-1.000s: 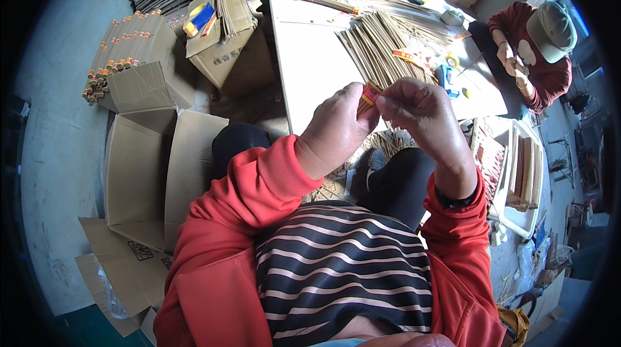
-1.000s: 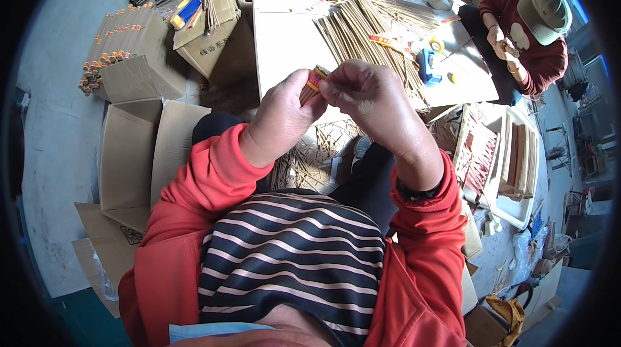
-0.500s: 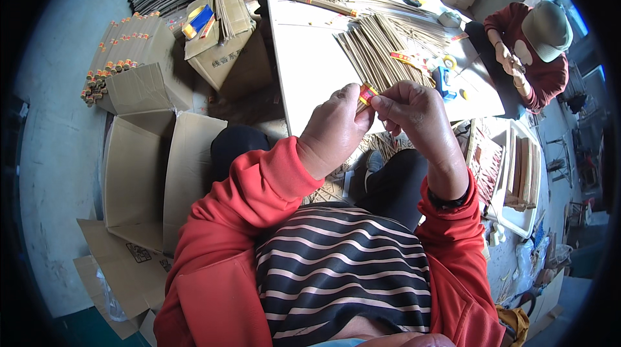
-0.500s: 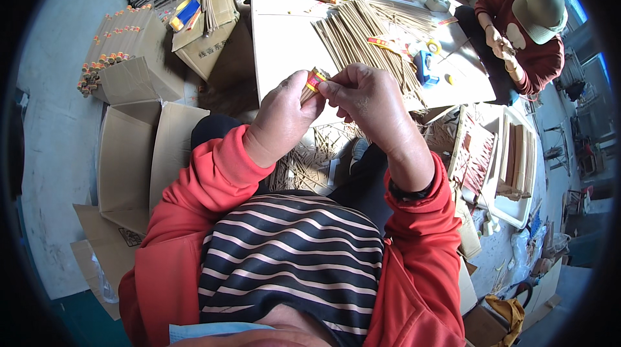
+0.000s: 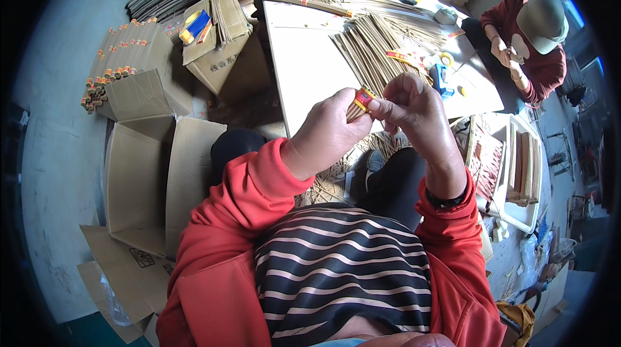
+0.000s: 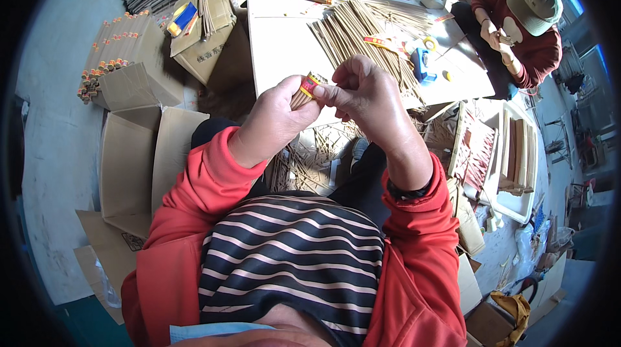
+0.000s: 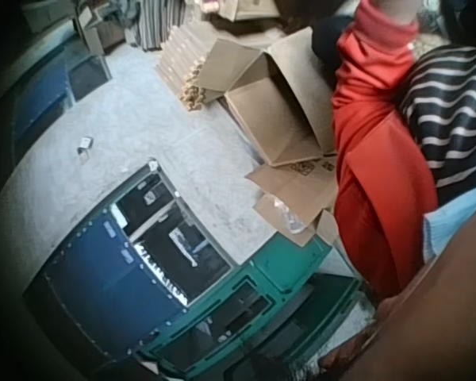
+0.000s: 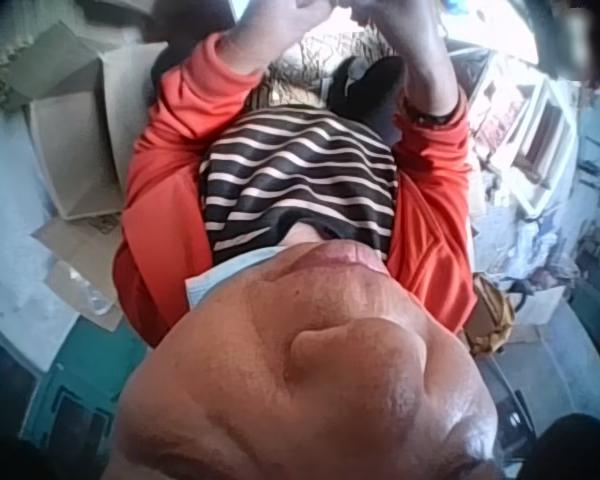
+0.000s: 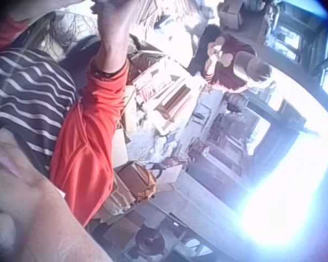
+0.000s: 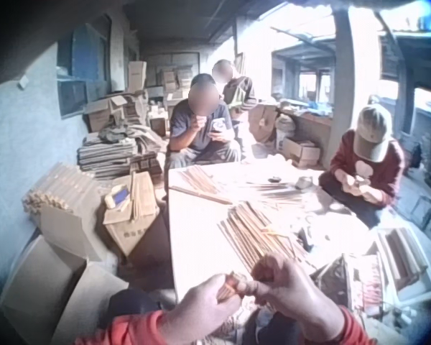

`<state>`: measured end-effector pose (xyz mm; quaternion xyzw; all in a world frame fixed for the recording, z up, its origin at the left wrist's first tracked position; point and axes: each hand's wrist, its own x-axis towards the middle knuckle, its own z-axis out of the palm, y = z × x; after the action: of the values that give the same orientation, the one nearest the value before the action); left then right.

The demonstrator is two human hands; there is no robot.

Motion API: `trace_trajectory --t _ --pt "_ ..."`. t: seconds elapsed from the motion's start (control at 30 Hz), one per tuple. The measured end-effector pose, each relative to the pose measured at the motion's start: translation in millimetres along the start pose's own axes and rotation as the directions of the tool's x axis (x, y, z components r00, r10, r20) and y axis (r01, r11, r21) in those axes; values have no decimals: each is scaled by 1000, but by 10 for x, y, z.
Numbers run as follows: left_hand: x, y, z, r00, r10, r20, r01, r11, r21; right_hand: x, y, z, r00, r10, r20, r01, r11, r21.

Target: The person gathers thin wooden sticks, aligns them into bundles, and secures each bundle with a rubber band. The person repeats this process multiple times, placing finished bundles on the table.

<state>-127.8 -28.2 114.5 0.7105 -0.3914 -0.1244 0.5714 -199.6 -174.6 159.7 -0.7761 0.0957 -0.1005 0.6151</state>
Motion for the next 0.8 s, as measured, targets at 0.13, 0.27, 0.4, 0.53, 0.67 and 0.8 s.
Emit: trace_trajectory --t 0.13,0.27,0.4,0.53,0.67,0.8 --pt "-26 45 -52 993 -45 109 76 951 -300 -10 -6 -25 999 -20 40 19 1000 19" --pt "-46 198 -111 966 -126 226 221 853 -473 -28 -11 -20 995 -71 75 61 990 125" --pt "-63 226 -127 948 -169 271 296 787 -542 -19 19 0 986 -129 101 103 967 233" --pt "-48 274 -171 919 -188 346 372 704 -606 55 146 -33 963 -253 95 227 947 228" --pt "-42 233 -203 881 -120 458 438 577 -689 93 211 -43 918 -361 164 306 907 289" --pt "-44 277 -223 855 -97 510 490 473 -732 94 222 -31 887 -421 190 325 861 392"
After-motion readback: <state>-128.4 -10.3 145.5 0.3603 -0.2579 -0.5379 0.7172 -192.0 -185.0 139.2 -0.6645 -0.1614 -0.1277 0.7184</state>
